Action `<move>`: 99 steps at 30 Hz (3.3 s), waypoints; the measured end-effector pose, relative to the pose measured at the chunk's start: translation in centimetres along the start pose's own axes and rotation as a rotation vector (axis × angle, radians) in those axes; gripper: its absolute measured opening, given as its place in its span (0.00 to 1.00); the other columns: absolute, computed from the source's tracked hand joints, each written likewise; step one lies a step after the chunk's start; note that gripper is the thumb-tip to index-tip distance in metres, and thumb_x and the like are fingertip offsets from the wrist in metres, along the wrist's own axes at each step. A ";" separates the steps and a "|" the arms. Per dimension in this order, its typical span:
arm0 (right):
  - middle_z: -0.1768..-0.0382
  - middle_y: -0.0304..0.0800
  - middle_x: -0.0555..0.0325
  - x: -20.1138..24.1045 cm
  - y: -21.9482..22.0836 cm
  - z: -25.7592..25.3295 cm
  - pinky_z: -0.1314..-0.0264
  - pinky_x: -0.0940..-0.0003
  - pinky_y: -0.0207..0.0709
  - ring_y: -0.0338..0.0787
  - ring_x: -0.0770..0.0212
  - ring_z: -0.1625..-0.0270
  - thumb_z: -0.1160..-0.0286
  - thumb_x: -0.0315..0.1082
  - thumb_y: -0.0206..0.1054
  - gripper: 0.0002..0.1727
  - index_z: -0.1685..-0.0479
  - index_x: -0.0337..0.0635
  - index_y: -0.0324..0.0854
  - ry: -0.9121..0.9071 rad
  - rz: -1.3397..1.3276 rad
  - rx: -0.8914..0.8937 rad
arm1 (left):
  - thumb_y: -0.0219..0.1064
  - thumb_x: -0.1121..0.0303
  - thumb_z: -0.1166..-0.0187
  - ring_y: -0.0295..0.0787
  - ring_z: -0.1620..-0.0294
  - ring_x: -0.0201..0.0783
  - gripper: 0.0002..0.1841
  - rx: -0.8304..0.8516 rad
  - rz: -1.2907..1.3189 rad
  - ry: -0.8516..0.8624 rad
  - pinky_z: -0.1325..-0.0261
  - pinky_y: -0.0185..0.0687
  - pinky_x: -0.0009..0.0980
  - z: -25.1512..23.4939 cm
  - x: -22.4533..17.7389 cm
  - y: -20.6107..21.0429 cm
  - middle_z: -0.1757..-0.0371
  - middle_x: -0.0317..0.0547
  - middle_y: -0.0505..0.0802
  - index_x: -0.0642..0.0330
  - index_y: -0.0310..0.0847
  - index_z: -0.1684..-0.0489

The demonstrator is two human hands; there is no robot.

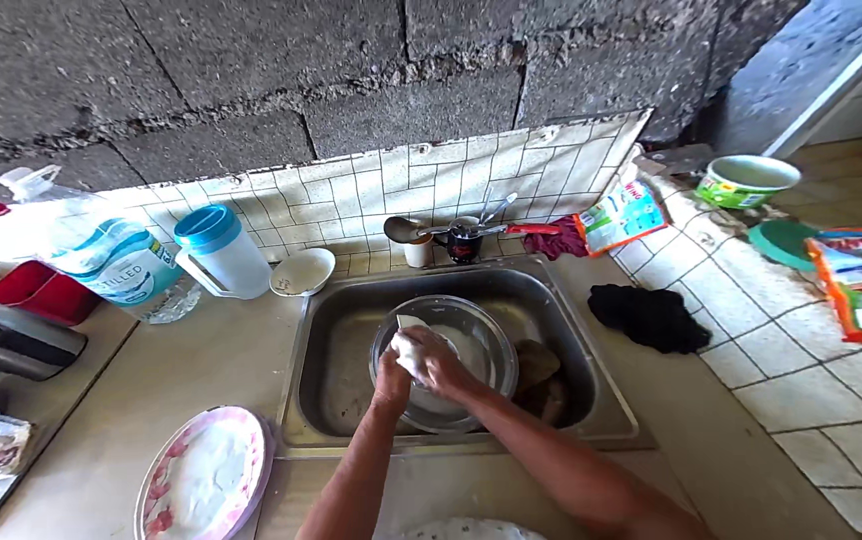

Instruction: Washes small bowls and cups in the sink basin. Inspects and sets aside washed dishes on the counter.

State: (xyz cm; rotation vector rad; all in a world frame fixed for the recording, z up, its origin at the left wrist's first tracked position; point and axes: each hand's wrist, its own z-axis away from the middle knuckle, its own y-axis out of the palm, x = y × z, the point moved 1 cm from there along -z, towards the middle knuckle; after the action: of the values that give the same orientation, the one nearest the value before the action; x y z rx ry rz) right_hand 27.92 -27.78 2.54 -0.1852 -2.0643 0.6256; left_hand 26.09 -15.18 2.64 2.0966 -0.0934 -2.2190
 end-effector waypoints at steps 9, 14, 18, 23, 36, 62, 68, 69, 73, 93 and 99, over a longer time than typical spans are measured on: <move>0.28 0.84 0.36 1.8 0.5 -0.1 0.13 0.46 0.65 0.79 0.42 0.20 0.16 0.37 0.56 0.24 0.30 0.29 0.82 0.062 0.057 -0.200 | 0.54 0.80 0.19 0.88 0.51 0.28 0.14 0.038 -0.043 0.036 0.43 0.85 0.29 0.7 -2.4 -0.2 0.50 0.47 0.92 0.74 0.80 0.41; 0.27 0.83 0.35 0.8 -2.6 -1.9 0.12 0.56 0.64 0.79 0.46 0.19 0.09 0.31 0.48 0.23 0.27 0.26 0.79 0.325 -0.044 -0.179 | 0.57 0.79 0.16 0.89 0.48 0.32 0.16 0.095 -0.014 -0.025 0.39 0.86 0.33 1.6 -3.0 0.2 0.44 0.53 0.90 0.76 0.76 0.33; 0.28 0.84 0.35 2.9 -2.0 -1.1 0.12 0.51 0.65 0.80 0.43 0.20 0.12 0.33 0.56 0.21 0.29 0.28 0.81 0.338 0.020 -0.212 | 0.56 0.80 0.17 0.89 0.52 0.32 0.16 0.059 0.053 -0.056 0.46 0.87 0.32 1.4 -3.4 0.0 0.47 0.50 0.90 0.75 0.75 0.33; 0.31 0.87 0.37 2.1 -2.1 -1.0 0.15 0.50 0.68 0.83 0.45 0.23 0.13 0.31 0.57 0.20 0.33 0.29 0.84 0.260 -0.006 -0.231 | 0.55 0.79 0.16 0.90 0.54 0.31 0.16 0.083 0.054 -0.064 0.47 0.88 0.33 1.6 -3.3 0.1 0.49 0.48 0.91 0.74 0.76 0.33; 0.25 0.80 0.30 2.1 1.9 0.9 0.12 0.42 0.64 0.76 0.33 0.18 0.20 0.26 0.59 0.23 0.29 0.22 0.79 0.073 0.133 -0.272 | 0.43 0.73 0.09 0.88 0.64 0.32 0.15 -0.144 0.297 -0.195 0.57 0.86 0.31 0.0 -2.9 2.6 0.62 0.44 0.89 0.67 0.73 0.36; 0.34 0.89 0.35 1.8 -1.8 1.0 0.19 0.50 0.75 0.87 0.40 0.27 0.20 0.21 0.59 0.17 0.39 0.26 0.88 0.075 0.178 -0.277 | 0.47 0.69 0.06 0.87 0.61 0.37 0.14 -0.231 0.360 -0.303 0.54 0.86 0.35 0.5 -4.1 -0.4 0.59 0.49 0.87 0.70 0.74 0.38; 0.38 0.90 0.32 1.7 -0.8 3.8 0.24 0.47 0.79 0.90 0.36 0.32 0.24 0.18 0.58 0.17 0.42 0.21 0.87 -0.039 0.128 -0.195 | 0.50 0.70 0.07 0.88 0.59 0.36 0.16 -0.198 0.231 -0.255 0.52 0.86 0.36 1.7 -6.1 -3.1 0.54 0.51 0.89 0.71 0.74 0.31; 0.37 0.88 0.28 1.8 -1.4 4.3 0.25 0.46 0.79 0.89 0.36 0.33 0.21 0.18 0.56 0.18 0.39 0.19 0.84 0.079 0.085 -0.154 | 0.51 0.72 0.08 0.88 0.54 0.36 0.17 -0.158 0.107 -0.203 0.47 0.86 0.35 2.8 -7.4 -4.0 0.48 0.54 0.89 0.73 0.73 0.29; 0.47 0.89 0.28 1.0 -3.2 5.6 0.41 0.52 0.83 0.91 0.49 0.50 0.11 0.31 0.53 0.21 0.37 0.19 0.81 0.396 0.009 -0.128 | 0.53 0.71 0.08 0.86 0.29 0.47 0.20 -0.113 -0.572 0.013 0.22 0.74 0.41 8.3 -12.5 -8.5 0.31 0.65 0.88 0.74 0.75 0.24; 0.28 0.79 0.24 -8.3 -2.0 3.6 0.19 0.32 0.66 0.76 0.28 0.22 0.15 0.30 0.61 0.21 0.31 0.22 0.78 0.698 0.701 1.085 | 0.64 0.74 0.17 0.73 0.16 0.57 0.24 0.260 -1.044 0.051 0.12 0.62 0.51 4.2 -3.7 -5.6 0.21 0.61 0.82 0.68 0.75 0.21; 0.24 0.76 0.26 -5.9 1.4 4.0 0.19 0.32 0.65 0.74 0.30 0.19 0.14 0.41 0.62 0.27 0.28 0.25 0.76 0.719 0.669 1.288 | 0.58 0.79 0.16 0.70 0.15 0.59 0.19 0.845 -1.418 -0.123 0.07 0.46 0.58 -1.0 5.6 1.5 0.23 0.61 0.83 0.71 0.78 0.28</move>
State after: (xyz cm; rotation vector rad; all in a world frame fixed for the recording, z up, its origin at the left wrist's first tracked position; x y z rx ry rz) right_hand 27.68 -30.17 -4.35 -0.2726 -0.6127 1.8303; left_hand 26.79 -17.21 -2.85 2.9508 0.8767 -3.4960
